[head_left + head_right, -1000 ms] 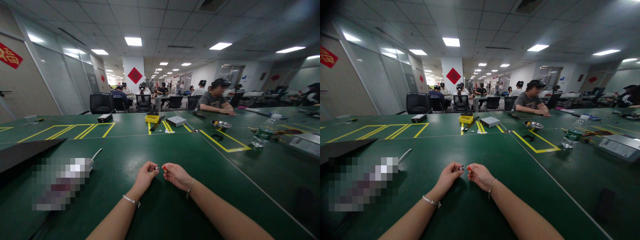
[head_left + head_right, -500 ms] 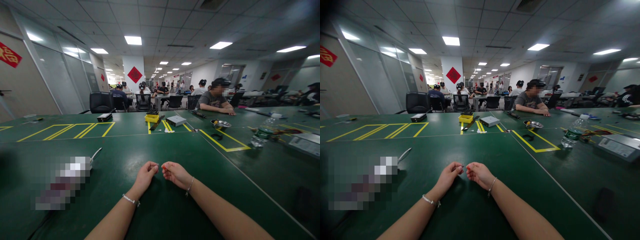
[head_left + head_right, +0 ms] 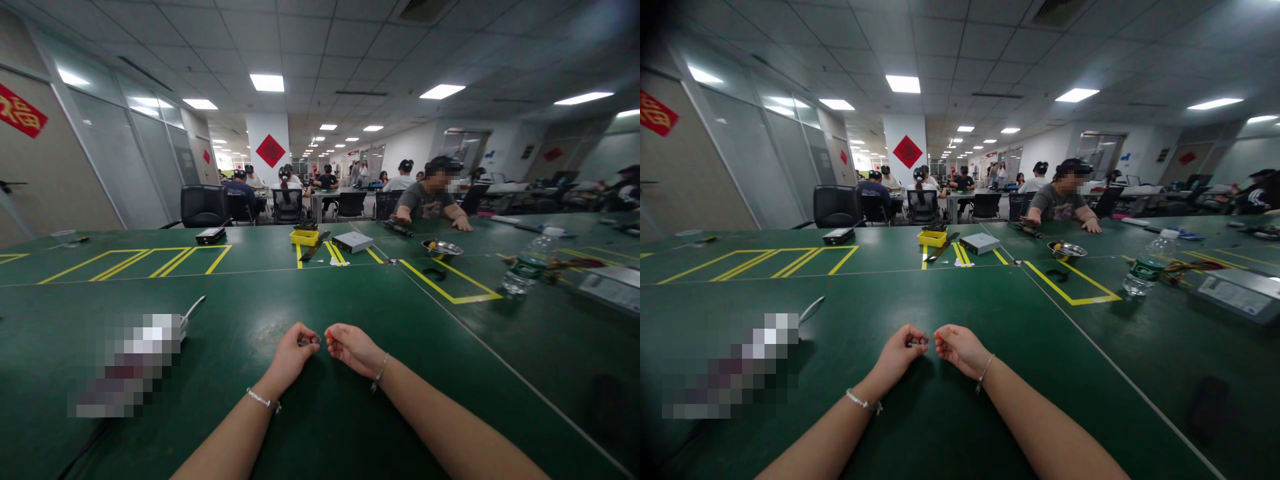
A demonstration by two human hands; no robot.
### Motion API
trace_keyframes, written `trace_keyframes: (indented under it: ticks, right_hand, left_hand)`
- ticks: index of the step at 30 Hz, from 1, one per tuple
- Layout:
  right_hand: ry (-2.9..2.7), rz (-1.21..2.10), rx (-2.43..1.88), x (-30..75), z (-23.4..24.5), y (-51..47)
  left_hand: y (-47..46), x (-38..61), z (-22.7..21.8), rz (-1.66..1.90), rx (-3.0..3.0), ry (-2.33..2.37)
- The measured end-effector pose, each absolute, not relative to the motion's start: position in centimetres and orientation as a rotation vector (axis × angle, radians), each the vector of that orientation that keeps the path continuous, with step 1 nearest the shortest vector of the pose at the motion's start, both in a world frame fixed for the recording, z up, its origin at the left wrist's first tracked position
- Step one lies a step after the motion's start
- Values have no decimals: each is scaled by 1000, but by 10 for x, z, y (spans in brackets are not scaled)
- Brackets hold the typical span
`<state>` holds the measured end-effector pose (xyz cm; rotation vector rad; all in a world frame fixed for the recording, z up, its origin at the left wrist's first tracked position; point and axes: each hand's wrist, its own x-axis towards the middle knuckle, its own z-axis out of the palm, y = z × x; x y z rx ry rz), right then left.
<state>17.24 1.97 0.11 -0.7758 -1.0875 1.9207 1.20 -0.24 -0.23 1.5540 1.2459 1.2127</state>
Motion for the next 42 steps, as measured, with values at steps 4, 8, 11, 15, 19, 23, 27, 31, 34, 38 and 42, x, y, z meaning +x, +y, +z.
trace_keyframes:
  ticks: [4,8,11,15,19,23,27,31,34,38,42]
  right_hand:
    - [-1076,1962,-787,173,1,20]
    - [-1106,1972,-770,174,0,21]
    - [-1141,1966,-732,176,-2,21]
    - [-1135,1955,-721,176,-3,21]
    - [-1126,1952,-749,175,-2,21]
    - [-1051,1992,-804,174,-2,22]
    - [-1008,2015,-806,174,-1,22]
    - [-1069,1999,-752,175,1,21]
    - [-1101,1974,-723,176,4,19]
    - [-1104,1963,-741,176,5,18]
    - [-1116,1958,-751,176,3,19]
  left_hand:
    - [0,12,-6,1212,1484,1185]
    - [1,13,-5,1229,1407,1107]
    - [0,13,-2,1232,1391,1105]
    - [-1,13,0,1211,1398,1147]
    - [-1,13,0,1183,1424,1186]
    - [-1,14,0,1183,1413,1181]
    - [-1,15,-1,1190,1411,1158]
    - [0,15,-4,1197,1448,1159]
    - [-1,15,-4,1175,1473,1177]
    - [-2,15,-1,1161,1482,1194]
    - [-1,15,-2,1192,1492,1194]
